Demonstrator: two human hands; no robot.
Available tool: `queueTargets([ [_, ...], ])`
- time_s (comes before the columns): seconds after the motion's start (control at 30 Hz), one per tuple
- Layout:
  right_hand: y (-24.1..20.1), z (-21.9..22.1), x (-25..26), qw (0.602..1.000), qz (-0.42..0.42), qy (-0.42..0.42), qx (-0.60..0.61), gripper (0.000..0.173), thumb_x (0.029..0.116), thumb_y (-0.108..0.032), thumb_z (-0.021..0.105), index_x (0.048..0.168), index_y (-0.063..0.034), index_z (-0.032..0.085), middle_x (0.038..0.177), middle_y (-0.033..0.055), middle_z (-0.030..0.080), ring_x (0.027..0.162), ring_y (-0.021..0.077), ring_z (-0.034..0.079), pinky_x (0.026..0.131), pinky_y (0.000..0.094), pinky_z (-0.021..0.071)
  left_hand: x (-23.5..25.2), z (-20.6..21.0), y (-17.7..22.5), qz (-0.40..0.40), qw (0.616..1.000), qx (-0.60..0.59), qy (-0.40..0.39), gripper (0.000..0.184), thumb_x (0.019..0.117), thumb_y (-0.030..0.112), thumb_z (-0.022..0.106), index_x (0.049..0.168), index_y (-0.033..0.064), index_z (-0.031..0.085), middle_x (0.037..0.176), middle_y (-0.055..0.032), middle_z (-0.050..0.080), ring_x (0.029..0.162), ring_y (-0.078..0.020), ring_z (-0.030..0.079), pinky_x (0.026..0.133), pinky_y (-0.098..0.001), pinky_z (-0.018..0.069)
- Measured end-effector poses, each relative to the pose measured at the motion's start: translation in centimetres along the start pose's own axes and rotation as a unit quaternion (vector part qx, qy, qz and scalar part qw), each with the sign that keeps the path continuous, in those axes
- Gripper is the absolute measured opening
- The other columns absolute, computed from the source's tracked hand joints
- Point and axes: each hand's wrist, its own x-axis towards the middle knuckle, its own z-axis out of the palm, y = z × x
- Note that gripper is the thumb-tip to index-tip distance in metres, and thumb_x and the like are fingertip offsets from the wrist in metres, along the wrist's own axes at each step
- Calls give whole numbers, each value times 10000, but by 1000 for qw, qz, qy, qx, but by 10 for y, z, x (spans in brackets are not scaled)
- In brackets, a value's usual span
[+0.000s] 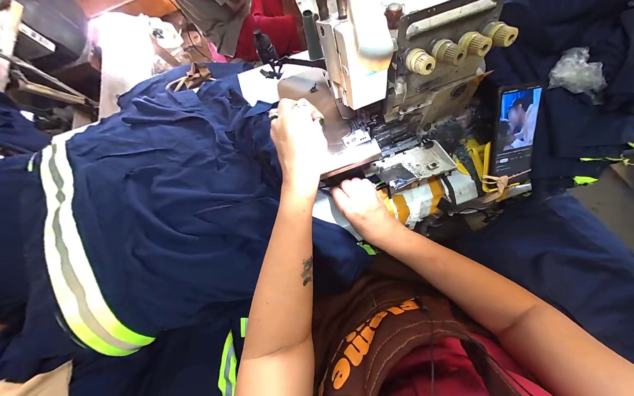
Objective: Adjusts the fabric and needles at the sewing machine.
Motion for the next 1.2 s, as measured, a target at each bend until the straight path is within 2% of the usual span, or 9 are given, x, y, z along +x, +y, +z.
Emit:
queueTargets([
  [0.23, -15, -6, 11, 994, 62, -88, 18, 123, 840, 38, 712, 961, 19, 719, 887, 197, 669, 860, 373, 688, 714, 486, 577, -40, -21, -40, -46, 995, -45, 81, 285, 974, 65, 590, 1242, -10, 649, 1320, -241, 603, 1151, -368, 623, 957, -506, 516],
  [0.33, -19, -9, 12, 992, 78, -98, 28, 102, 850, 33, 698, 952, 28, 708, 889, 206, 657, 863, 378, 681, 710, 488, 573, -89, -23, -50, -11, 992, -59, 107, 264, 1025, 117, 551, 1265, 46, 635, 1326, -157, 611, 1212, -275, 605, 996, -443, 517],
  [0.43, -21, -19, 15, 989, 94, -107, 35, 120, 865, 41, 684, 984, 45, 691, 962, 225, 638, 800, 360, 681, 640, 454, 578, -125, -16, -55, 85, 979, -80, 167, 197, 1016, 53, 553, 1130, 29, 712, 1190, -116, 692, 1193, -247, 608, 1043, -420, 468],
  [0.6, -25, -56, 11, 992, 66, -75, 76, 127, 913, 21, 648, 1028, 32, 702, 964, 177, 606, 699, 278, 647, 573, 374, 559, -160, -8, -50, 206, 969, 39, 133, 279, 1031, 116, 578, 1278, 172, 696, 1409, -51, 623, 1395, -280, 476, 1146, -523, 309],
  [0.83, -16, -112, -16, 980, 38, -30, 192, 144, 971, -47, 635, 1059, -71, 747, 951, 91, 653, 853, 209, 662, 720, 351, 571, -175, 0, -42, 237, 959, -5, 155, 153, 1024, 189, 632, 1070, 100, 748, 1064, -85, 708, 1159, -258, 612, 1118, -478, 353],
  [0.93, 2, -131, -27, 890, 84, -7, 448, 155, 928, -5, 688, 1074, -18, 737, 1022, 73, 664, 882, 97, 659, 752, 228, 596, -179, 2, -41, 220, 961, -134, 103, 202, 1059, 218, 574, 1031, 85, 724, 1046, -67, 705, 1153, -203, 613, 1088, -411, 405],
  [1.0, 12, -136, -36, 752, 114, -20, 649, 240, 894, 64, 711, 1128, 16, 679, 1103, 97, 647, 893, 124, 691, 787, 285, 640, -183, 2, -39, 201, 950, -235, 40, 226, 1077, 242, 532, 1021, 98, 696, 1044, -34, 691, 1109, -135, 621, 1029, -335, 468],
  [1.07, 16, -133, -43, 698, 128, -30, 704, 230, 904, 49, 712, 1127, 5, 678, 1098, 87, 653, 909, 126, 692, 800, 293, 638, -186, 1, -31, 193, 931, -308, -23, 238, 1081, 249, 521, 1034, 103, 702, 1068, -26, 674, 1086, -110, 615, 987, -303, 491],
  [1.2, 16, -116, -55, 811, 80, -6, 580, 197, 1030, -132, 610, 1074, 14, 735, 1049, 77, 677, 962, 90, 661, 834, 234, 587, -184, -4, -9, 224, 925, -294, -90, 248, 1071, 281, 545, 1032, 96, 705, 1149, -59, 677, 1098, -119, 623, 987, -323, 498],
])
